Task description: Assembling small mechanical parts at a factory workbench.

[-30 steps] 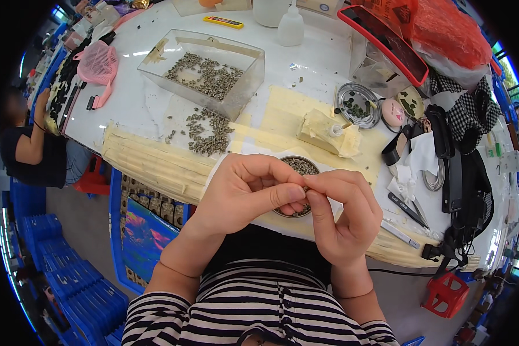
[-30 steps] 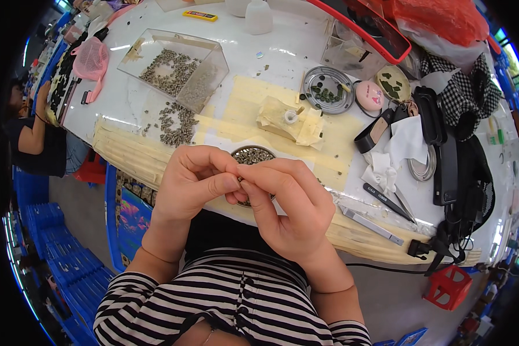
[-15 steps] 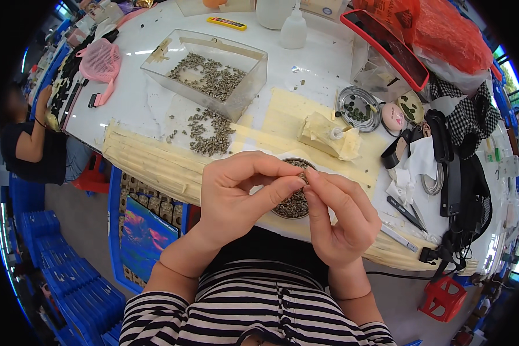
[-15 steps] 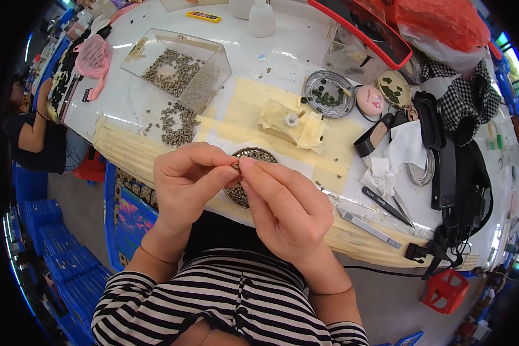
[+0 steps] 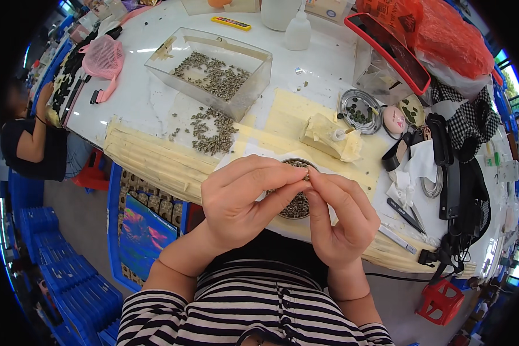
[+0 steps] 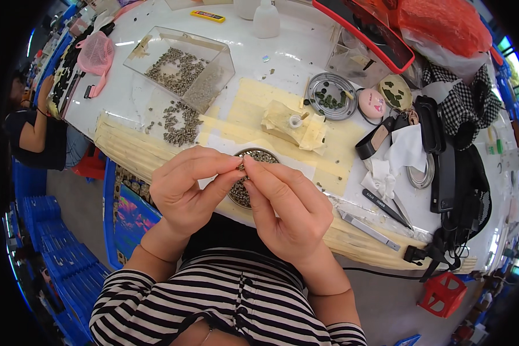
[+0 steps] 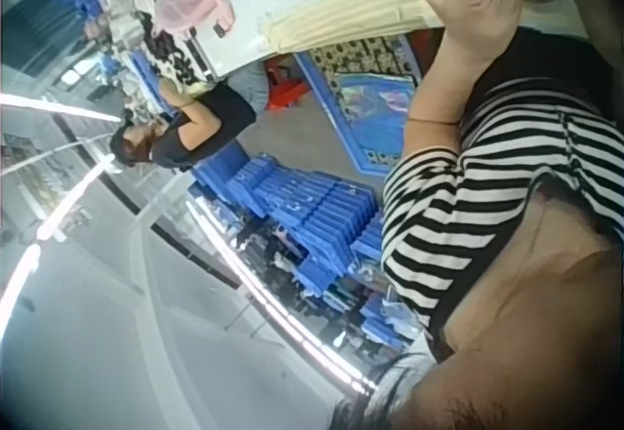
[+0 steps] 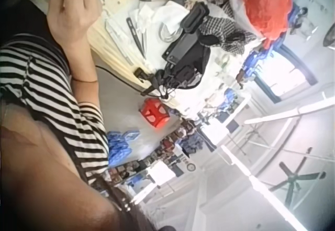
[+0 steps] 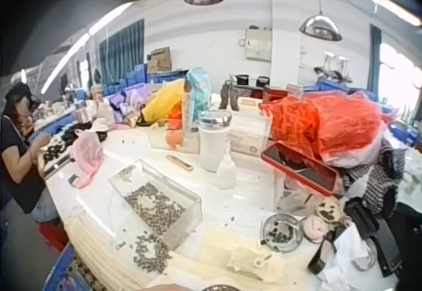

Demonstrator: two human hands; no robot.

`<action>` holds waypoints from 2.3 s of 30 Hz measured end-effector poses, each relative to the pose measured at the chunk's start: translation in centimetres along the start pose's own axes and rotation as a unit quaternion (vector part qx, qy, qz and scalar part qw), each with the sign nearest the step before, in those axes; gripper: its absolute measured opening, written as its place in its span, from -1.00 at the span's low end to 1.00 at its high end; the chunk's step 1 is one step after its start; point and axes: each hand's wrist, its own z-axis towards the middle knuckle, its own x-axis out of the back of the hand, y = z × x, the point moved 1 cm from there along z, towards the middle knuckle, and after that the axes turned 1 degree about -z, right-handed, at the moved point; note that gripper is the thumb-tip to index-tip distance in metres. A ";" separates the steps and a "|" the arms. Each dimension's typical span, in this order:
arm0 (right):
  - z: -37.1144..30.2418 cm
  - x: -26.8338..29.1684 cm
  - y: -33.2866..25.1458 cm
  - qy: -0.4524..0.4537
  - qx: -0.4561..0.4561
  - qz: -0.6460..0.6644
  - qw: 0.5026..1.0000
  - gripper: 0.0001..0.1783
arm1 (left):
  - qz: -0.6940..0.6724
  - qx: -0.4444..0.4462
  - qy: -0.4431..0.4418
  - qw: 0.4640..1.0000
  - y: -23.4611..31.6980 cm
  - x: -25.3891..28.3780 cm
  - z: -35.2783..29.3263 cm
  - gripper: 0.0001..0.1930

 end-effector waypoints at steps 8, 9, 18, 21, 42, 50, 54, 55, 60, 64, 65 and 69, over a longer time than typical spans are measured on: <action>-1.0 0.4 0.0 -0.003 -0.093 0.105 0.990 -0.69 | -0.041 -0.037 0.034 0.998 -0.3 -1.1 -0.5 -0.78; -0.8 0.4 0.0 0.001 -0.073 0.076 0.994 -0.70 | -0.049 -0.037 0.041 0.997 -0.3 -1.2 -0.5 -0.78; -1.1 0.5 -0.2 0.014 -0.074 0.023 0.997 -0.75 | 0.031 -0.035 -0.009 0.999 -1.4 -0.8 -1.6 -0.71; -1.1 0.5 -0.2 0.019 -0.076 0.027 0.997 -0.76 | 0.076 -0.014 0.008 0.997 -1.7 0.9 -1.3 -0.72; -0.9 0.5 -0.2 0.000 -0.036 0.003 0.999 -0.76 | 0.304 0.084 0.003 0.949 -5.3 4.3 0.7 -0.90; -0.3 0.0 -0.1 -0.017 -0.018 -0.015 1.000 -0.70 | -0.237 0.253 0.009 0.938 -2.0 2.3 -0.4 -0.91; -0.1 -0.2 0.1 0.001 -0.004 -0.018 1.000 -0.69 | -0.385 0.354 -0.071 0.850 -1.7 1.4 -0.1 -0.88; -0.1 -0.2 0.1 0.003 -0.001 -0.016 1.000 -0.69 | -0.399 0.356 -0.084 0.841 -1.8 1.1 -0.2 -0.87; -0.1 -0.1 0.2 0.013 0.011 -0.009 1.000 -0.75 | -0.420 0.370 -0.090 0.824 -1.6 0.2 -0.5 -0.86; -0.2 -0.1 0.1 0.012 0.002 -0.011 1.000 -0.78 | -0.418 0.387 -0.069 0.819 -0.9 0.0 -0.8 -0.92; -0.3 -0.1 0.1 0.012 -0.002 -0.012 1.000 -0.78 | -0.426 0.382 -0.065 0.817 -0.8 -0.1 -0.9 -0.92; -0.3 -0.3 0.1 0.007 -0.003 -0.002 1.000 -0.79 | -0.426 0.353 -0.037 0.832 -0.7 -0.4 -1.4 -0.87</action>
